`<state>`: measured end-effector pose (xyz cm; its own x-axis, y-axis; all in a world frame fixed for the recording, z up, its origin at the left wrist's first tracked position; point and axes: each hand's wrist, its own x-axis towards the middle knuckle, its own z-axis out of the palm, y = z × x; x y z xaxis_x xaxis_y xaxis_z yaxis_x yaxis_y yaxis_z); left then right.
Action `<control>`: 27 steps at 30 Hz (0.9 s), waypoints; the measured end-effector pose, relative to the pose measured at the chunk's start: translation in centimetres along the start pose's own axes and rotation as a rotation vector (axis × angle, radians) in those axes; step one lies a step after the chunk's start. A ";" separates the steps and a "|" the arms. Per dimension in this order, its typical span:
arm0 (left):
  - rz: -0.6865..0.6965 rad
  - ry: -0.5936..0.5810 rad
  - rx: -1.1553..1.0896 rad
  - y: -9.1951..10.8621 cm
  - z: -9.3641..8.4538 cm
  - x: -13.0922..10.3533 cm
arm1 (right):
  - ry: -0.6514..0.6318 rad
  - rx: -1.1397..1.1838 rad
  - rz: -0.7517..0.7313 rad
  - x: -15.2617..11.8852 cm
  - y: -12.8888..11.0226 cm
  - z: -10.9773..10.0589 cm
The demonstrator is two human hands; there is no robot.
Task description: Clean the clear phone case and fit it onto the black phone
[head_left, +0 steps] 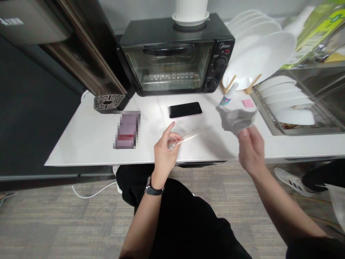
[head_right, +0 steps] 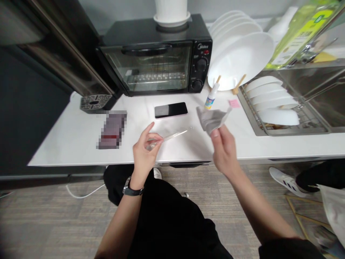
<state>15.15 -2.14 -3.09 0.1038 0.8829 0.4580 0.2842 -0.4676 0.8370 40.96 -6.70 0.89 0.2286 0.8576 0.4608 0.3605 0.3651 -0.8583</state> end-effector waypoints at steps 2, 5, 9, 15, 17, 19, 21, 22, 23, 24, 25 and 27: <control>0.035 -0.010 0.036 0.3 0.2 0.1 | -0.196 -0.273 -0.165 -0.9 -0.5 2.2; 0.063 -0.031 0.089 0.4 0.2 0.3 | -0.324 -0.423 -0.324 -1.4 -0.2 5.3; 0.056 -0.033 0.193 0.0 -0.1 0.2 | -0.377 -0.545 -0.490 -2.1 -0.1 8.5; 0.047 0.006 0.226 -0.5 -0.2 -0.1 | -0.493 -0.612 -0.669 -1.7 0.3 7.5; 0.039 -0.022 0.156 -0.3 -0.1 -0.1 | -0.396 -0.657 -0.597 -0.7 1.2 5.7; 0.050 -0.045 0.106 -0.1 0.1 0.0 | -0.311 -0.700 -0.522 -0.1 2.0 4.5; 0.062 -0.046 0.112 0.0 0.2 0.0 | -0.318 -0.714 -0.497 -0.8 2.1 4.7; 0.064 -0.040 0.136 -0.1 0.2 0.0 | -0.363 -0.702 -0.513 -1.5 1.9 5.3; 0.064 -0.029 0.168 -0.1 0.2 0.0 | -0.425 -0.684 -0.537 -2.4 1.6 6.2; 0.063 -0.016 0.202 -0.2 0.1 -0.1 | -0.489 -0.664 -0.563 -3.4 1.2 7.1; 0.059 -0.003 0.233 -0.4 0.0 -0.2 | -0.540 -0.646 -0.587 -4.2 0.8 8.0; 0.049 0.012 0.267 -0.5 -0.2 -0.4 | -0.577 -0.641 -0.606 -5.0 0.4 8.9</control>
<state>14.78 -2.31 -3.62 0.1128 0.8579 0.5012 0.5204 -0.4807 0.7058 31.91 -7.58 -3.81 -0.5542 0.6995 0.4513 0.7194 0.6752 -0.1630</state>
